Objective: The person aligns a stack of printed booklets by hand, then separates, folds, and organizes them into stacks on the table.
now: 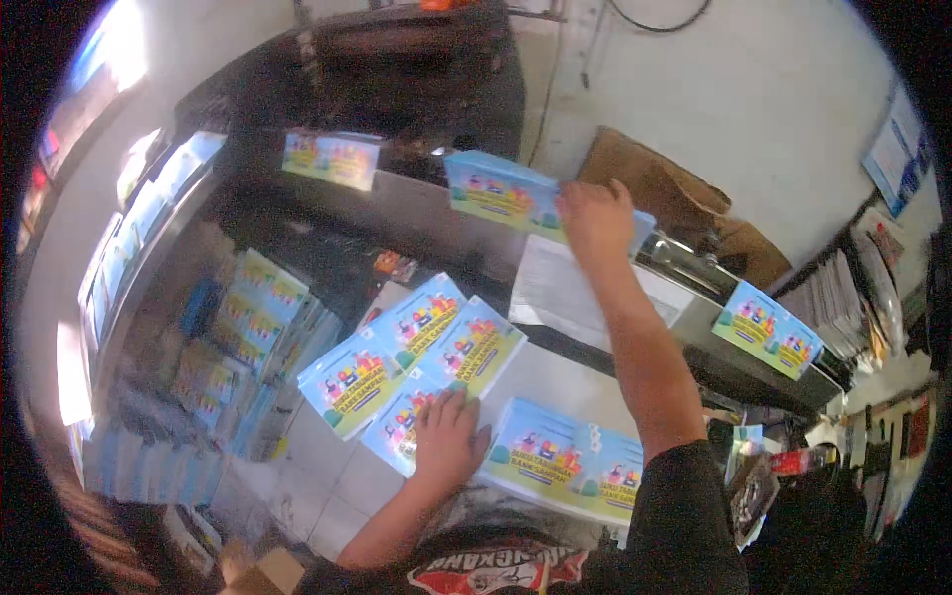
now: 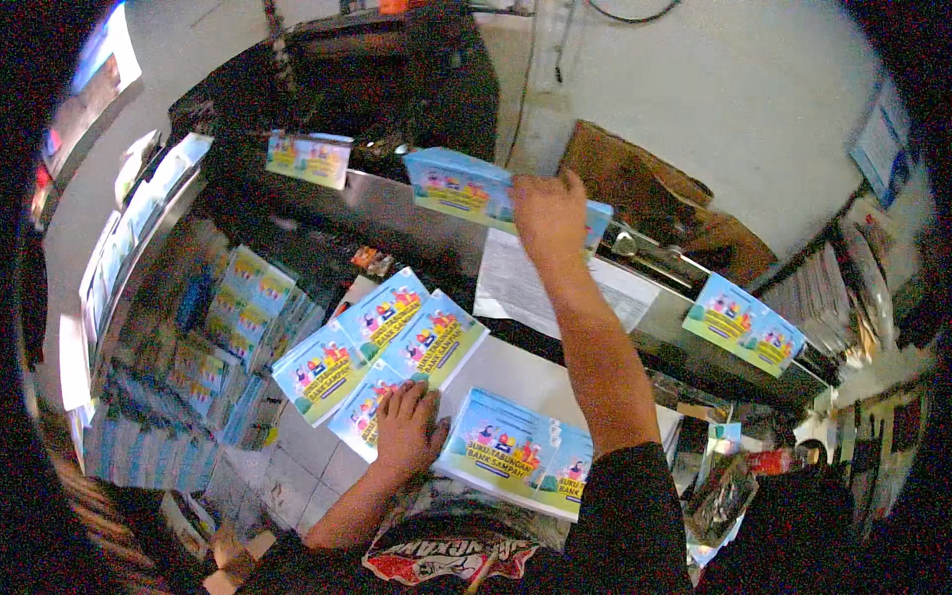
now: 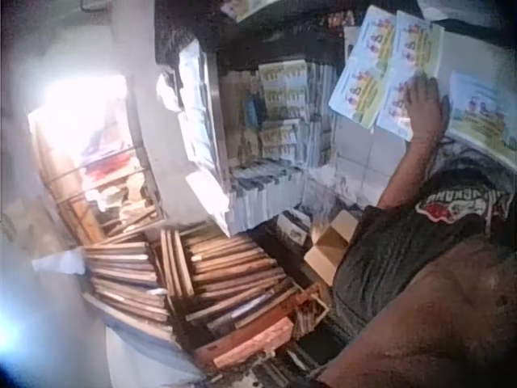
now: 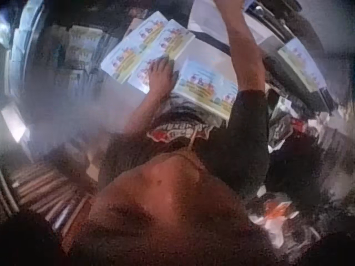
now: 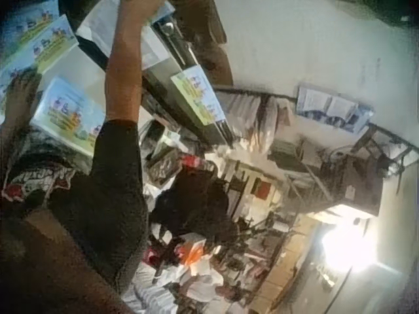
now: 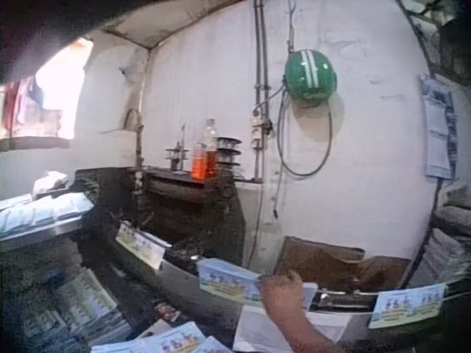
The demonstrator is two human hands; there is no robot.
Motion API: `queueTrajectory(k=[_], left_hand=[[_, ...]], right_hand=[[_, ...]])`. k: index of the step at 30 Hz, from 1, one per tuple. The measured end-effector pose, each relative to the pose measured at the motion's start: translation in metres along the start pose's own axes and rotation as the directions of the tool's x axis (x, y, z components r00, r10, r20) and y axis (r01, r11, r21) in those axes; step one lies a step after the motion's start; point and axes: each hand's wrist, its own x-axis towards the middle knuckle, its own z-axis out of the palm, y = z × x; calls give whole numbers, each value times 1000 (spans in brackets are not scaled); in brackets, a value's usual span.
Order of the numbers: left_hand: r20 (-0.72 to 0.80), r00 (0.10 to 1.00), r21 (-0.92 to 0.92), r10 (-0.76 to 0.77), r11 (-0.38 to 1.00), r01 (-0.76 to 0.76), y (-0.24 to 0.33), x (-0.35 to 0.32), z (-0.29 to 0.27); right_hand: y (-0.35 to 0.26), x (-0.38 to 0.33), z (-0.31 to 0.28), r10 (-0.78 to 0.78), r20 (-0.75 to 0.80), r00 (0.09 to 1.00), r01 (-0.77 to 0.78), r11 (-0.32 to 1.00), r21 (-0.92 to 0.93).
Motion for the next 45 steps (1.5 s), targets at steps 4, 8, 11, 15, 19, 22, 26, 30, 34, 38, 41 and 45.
queueTrajectory(k=[4, 8, 11, 15, 19, 22, 26, 30, 34, 38, 41, 45], left_hand=[[20, 1000, 50, -23, 999, 22, 2, -3, -4], [20, 1000, -77, -3, 997, 5, -5, -8, -12], [-120, 915, -471, -386, 833, 290, -6, -6, -40], [-592, 703, -574, -393, 818, -26, 0, -5, -96], [-235, 910, -741, -341, 669, 59, -4, -38, -115], [-317, 861, -745, -399, 666, 34, -13, -60, -111], [-340, 820, -795, -460, 607, 12, -23, -81, -101], [-326, 769, -863, -550, 505, -5, -27, -87, -94], [-309, 778, -876, -547, 482, -8, -26, -88, -92], [-341, 783, -861, -520, 507, -38, -26, -88, -92], [-424, 766, -812, -484, 577, -85, -27, -90, -89], [-399, 821, -797, -409, 597, -89, -17, -87, -101]], right_hand=[[-33, -7, -34, -114, 30, 993, 116, 989, -87], [-58, -30, -83, -274, -127, 953, 282, 958, 48], [-73, -46, -130, -396, 2, 918, 384, 892, 239], [-69, -65, -174, -560, 127, 819, 450, 763, 463], [-66, -75, -176, -578, 139, 804, 385, 685, 618], [-42, -76, -169, -503, 125, 855, 316, 697, 643], [-42, -87, -178, -311, 236, 921, 16, 634, 773], [-51, -94, -175, -163, 252, 954, -167, 410, 896], [-50, -102, -167, -149, 243, 959, -165, 406, 899], [-48, -110, -166, -112, 267, 957, -205, 388, 899], [-48, -114, -164, -89, 255, 963, -196, 420, 886], [-43, -122, -164, 13, 281, 960, -255, 460, 850]])
